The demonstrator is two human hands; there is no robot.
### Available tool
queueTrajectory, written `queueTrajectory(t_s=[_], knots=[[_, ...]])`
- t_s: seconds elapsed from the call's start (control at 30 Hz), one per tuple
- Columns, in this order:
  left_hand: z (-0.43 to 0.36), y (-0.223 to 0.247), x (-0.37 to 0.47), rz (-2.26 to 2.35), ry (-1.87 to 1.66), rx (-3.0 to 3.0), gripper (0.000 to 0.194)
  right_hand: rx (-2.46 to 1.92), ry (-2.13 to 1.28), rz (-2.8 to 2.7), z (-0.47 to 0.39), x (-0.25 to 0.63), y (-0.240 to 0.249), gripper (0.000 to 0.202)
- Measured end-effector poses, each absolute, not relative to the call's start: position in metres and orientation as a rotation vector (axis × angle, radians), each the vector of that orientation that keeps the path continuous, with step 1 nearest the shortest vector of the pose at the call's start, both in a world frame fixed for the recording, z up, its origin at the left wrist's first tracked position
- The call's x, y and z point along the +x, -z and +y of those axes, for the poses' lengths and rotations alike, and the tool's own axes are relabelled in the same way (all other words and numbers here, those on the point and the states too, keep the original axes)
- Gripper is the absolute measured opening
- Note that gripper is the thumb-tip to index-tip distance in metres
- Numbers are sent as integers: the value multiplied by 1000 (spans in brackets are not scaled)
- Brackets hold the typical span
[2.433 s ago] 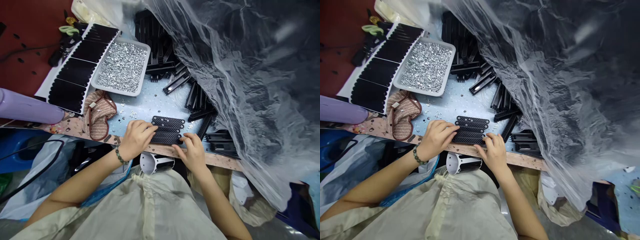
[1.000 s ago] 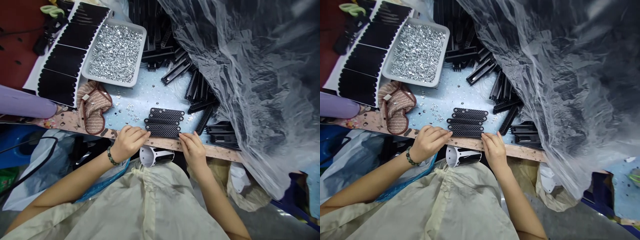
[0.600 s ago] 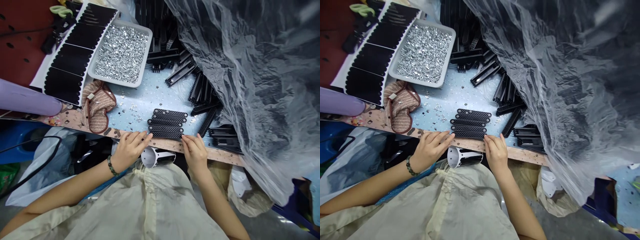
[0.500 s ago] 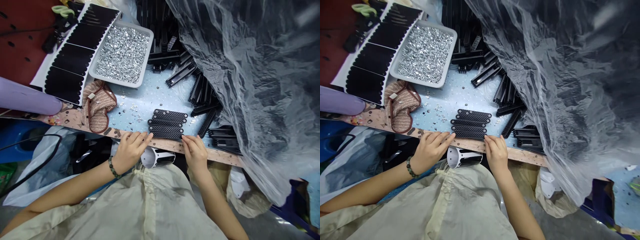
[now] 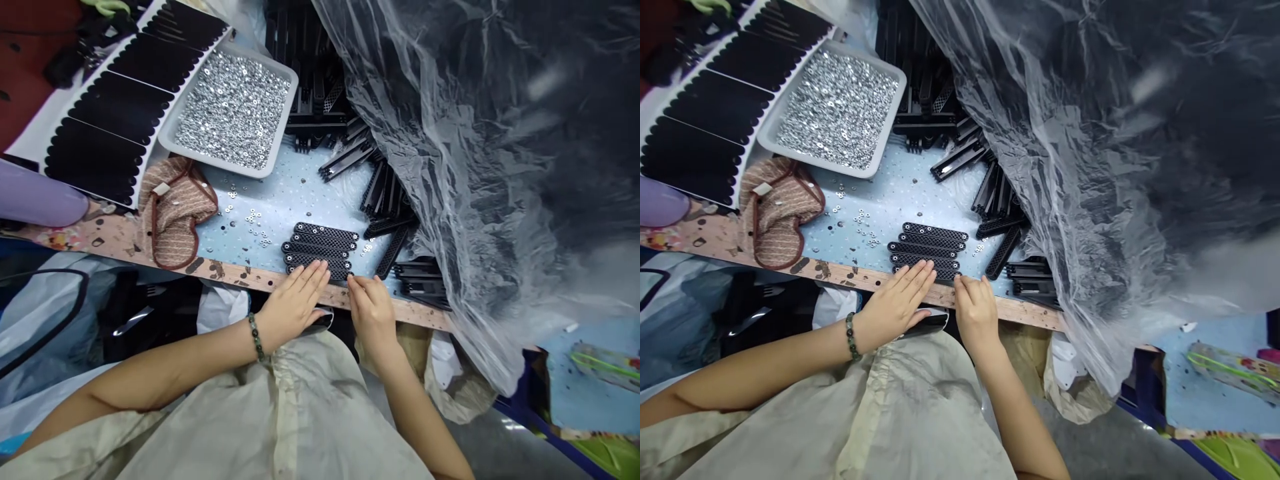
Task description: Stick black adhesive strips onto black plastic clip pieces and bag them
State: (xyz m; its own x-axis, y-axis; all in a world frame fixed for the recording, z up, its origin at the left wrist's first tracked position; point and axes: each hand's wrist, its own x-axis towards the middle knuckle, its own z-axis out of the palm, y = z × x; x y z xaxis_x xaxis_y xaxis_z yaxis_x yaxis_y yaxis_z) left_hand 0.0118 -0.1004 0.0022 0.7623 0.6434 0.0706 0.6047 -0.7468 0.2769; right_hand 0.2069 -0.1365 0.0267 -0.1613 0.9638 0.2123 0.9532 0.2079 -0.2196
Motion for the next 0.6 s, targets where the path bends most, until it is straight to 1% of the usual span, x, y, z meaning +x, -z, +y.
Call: queueTrajectory(t_s=[0.07,0.17,0.27,0.43,0.5,0.6], knots=[[-100,-1,10,976,-230,2721,68,-1783,-137,-2154,-134,211,-29,22],[-100,-2,8,983,-215,2727,66,-1768,-147,-2140,-132,215,-32,21],[-101,-1,8,980,-212,2733,64,-1726,-118,-2277,-129,223,-34,23],[-99,2,8,962,-221,2749,65,-1518,-244,-2479,-121,242,-36,27],[-99,2,8,959,-216,2756,66,-1532,-267,-2459,-120,244,-35,27],[-99,3,8,958,-206,2760,64,-1667,-280,-2268,-124,237,-32,25]])
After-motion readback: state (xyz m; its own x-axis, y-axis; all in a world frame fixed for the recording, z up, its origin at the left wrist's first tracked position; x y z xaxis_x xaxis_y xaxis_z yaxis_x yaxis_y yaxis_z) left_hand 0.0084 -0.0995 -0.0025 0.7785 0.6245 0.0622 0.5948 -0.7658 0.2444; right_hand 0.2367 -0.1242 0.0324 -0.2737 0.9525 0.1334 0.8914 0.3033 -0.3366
